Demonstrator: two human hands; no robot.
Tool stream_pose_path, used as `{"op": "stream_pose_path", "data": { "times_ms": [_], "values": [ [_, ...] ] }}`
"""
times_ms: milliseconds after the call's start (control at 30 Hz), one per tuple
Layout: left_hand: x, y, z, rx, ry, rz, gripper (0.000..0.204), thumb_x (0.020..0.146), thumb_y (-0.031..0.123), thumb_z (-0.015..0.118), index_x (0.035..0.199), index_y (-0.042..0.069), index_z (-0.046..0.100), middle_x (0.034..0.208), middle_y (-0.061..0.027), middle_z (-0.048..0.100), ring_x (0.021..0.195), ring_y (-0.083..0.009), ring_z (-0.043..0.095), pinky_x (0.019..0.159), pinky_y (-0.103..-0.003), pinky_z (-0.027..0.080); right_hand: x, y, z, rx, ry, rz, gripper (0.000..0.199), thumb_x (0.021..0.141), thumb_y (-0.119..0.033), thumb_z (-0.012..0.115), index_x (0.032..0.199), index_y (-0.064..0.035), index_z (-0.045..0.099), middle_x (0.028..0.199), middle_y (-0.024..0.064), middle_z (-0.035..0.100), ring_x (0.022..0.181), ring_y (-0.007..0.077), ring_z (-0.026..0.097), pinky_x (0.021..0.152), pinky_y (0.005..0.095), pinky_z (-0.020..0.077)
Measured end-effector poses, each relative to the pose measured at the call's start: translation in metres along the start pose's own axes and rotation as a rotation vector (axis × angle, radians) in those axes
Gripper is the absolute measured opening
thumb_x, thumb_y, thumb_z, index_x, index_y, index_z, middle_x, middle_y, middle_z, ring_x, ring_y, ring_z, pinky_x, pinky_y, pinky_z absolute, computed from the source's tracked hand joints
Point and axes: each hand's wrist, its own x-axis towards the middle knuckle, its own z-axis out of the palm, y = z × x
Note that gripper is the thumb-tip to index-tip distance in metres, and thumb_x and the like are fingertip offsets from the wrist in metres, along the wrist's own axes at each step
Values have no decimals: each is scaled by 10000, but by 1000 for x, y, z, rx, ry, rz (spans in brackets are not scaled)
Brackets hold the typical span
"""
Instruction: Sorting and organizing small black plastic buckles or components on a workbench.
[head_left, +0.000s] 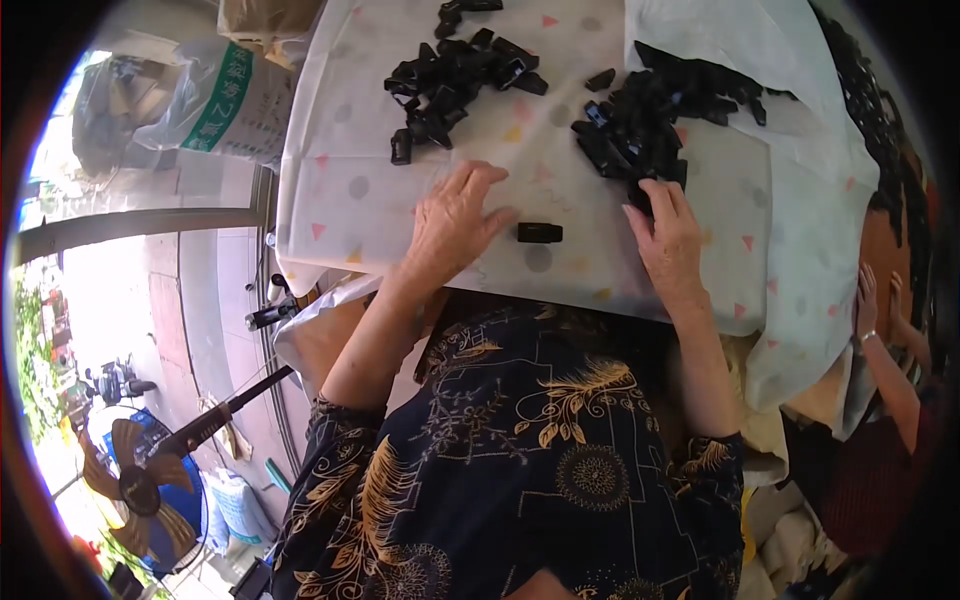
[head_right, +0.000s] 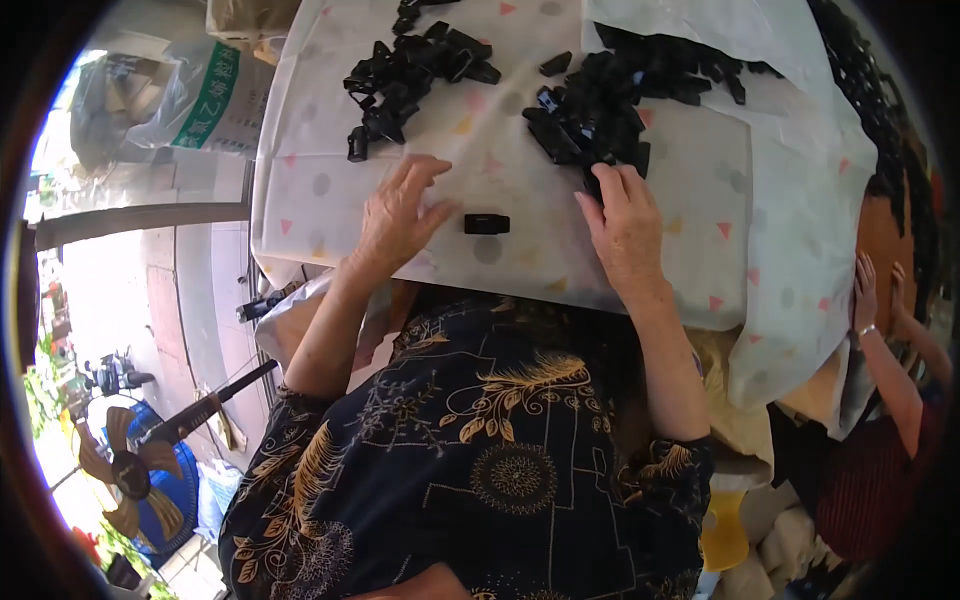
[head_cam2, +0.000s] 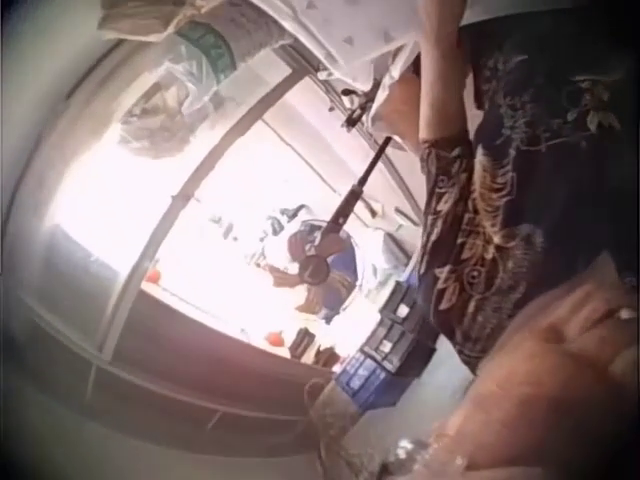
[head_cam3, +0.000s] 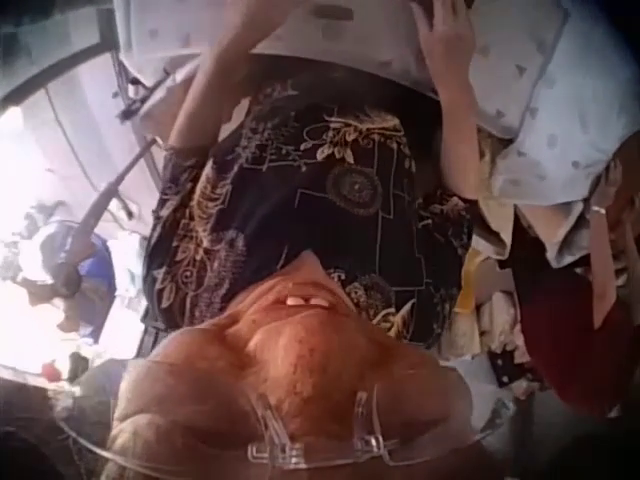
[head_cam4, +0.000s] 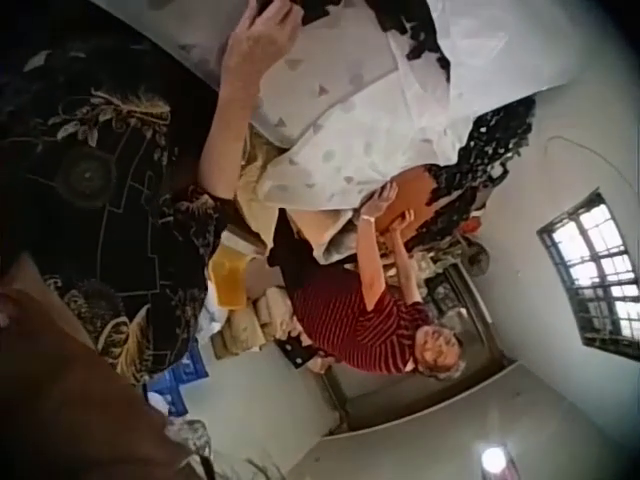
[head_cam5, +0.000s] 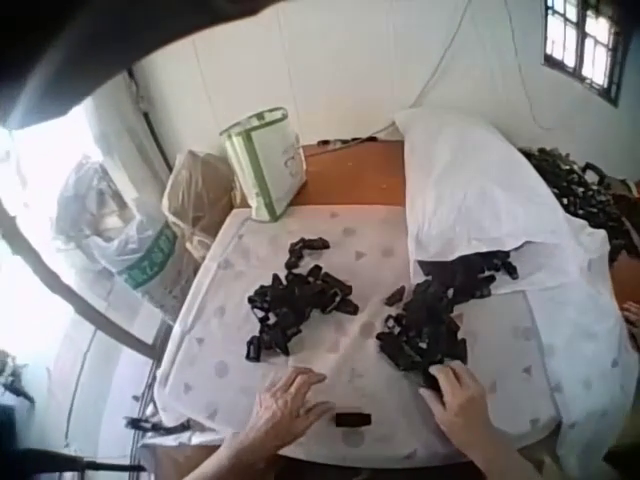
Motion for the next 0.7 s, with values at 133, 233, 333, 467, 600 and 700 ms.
{"op": "stream_pose_path", "data": {
  "times_ms": [133, 233, 333, 467, 600, 700],
  "values": [
    [32, -30, -20, 197, 306, -35, 286, 781, 155, 755, 1040, 103, 646, 1016, -65, 611, 963, -300, 607, 794, -429, 472, 0, 2, -2, -13, 6, -33, 331, 813, -3, 740, 1118, -25, 613, 996, 143, 612, 890, 359, 621, 758, 400, 527],
    [48, -47, -34, 412, 339, -22, 257, 776, 163, 761, 1006, 106, 662, 990, -54, 601, 948, -280, 599, 778, -411, 436, -2, 3, -8, -53, 3, -59, 336, 817, 1, 738, 1128, -28, 615, 993, 137, 621, 851, 331, 628, 751, 394, 523],
    [60, -43, -31, 450, 298, -3, 221, 766, 176, 766, 959, 115, 678, 965, -39, 583, 963, -249, 579, 816, -413, 408, -11, 12, -13, 35, 28, 71, 338, 825, 15, 727, 1143, -34, 621, 1005, 126, 631, 836, 290, 635, 738, 381, 519],
    [71, -40, -20, 541, 255, 97, 196, 745, 163, 755, 920, 118, 678, 964, -23, 574, 977, -232, 565, 837, -418, 400, -20, 17, -20, 97, -19, 109, 318, 836, 29, 711, 1140, -27, 634, 1001, 119, 634, 832, 261, 636, 721, 347, 517],
    [73, -32, -18, 517, 232, 175, 176, 756, 115, 736, 910, 91, 656, 1000, -30, 609, 955, -243, 582, 826, -396, 439, -19, 18, -12, 226, 6, 165, 288, 849, 38, 701, 1127, -14, 643, 975, 97, 627, 804, 217, 621, 699, 301, 508],
    [70, -23, -10, 242, 319, 174, 174, 802, 98, 733, 939, 62, 633, 975, -67, 644, 881, -278, 626, 759, -395, 494, -23, 11, -14, 393, 13, 281, 267, 857, 45, 697, 1114, -4, 648, 948, 76, 627, 798, 168, 616, 694, 273, 498]
  ]
}}
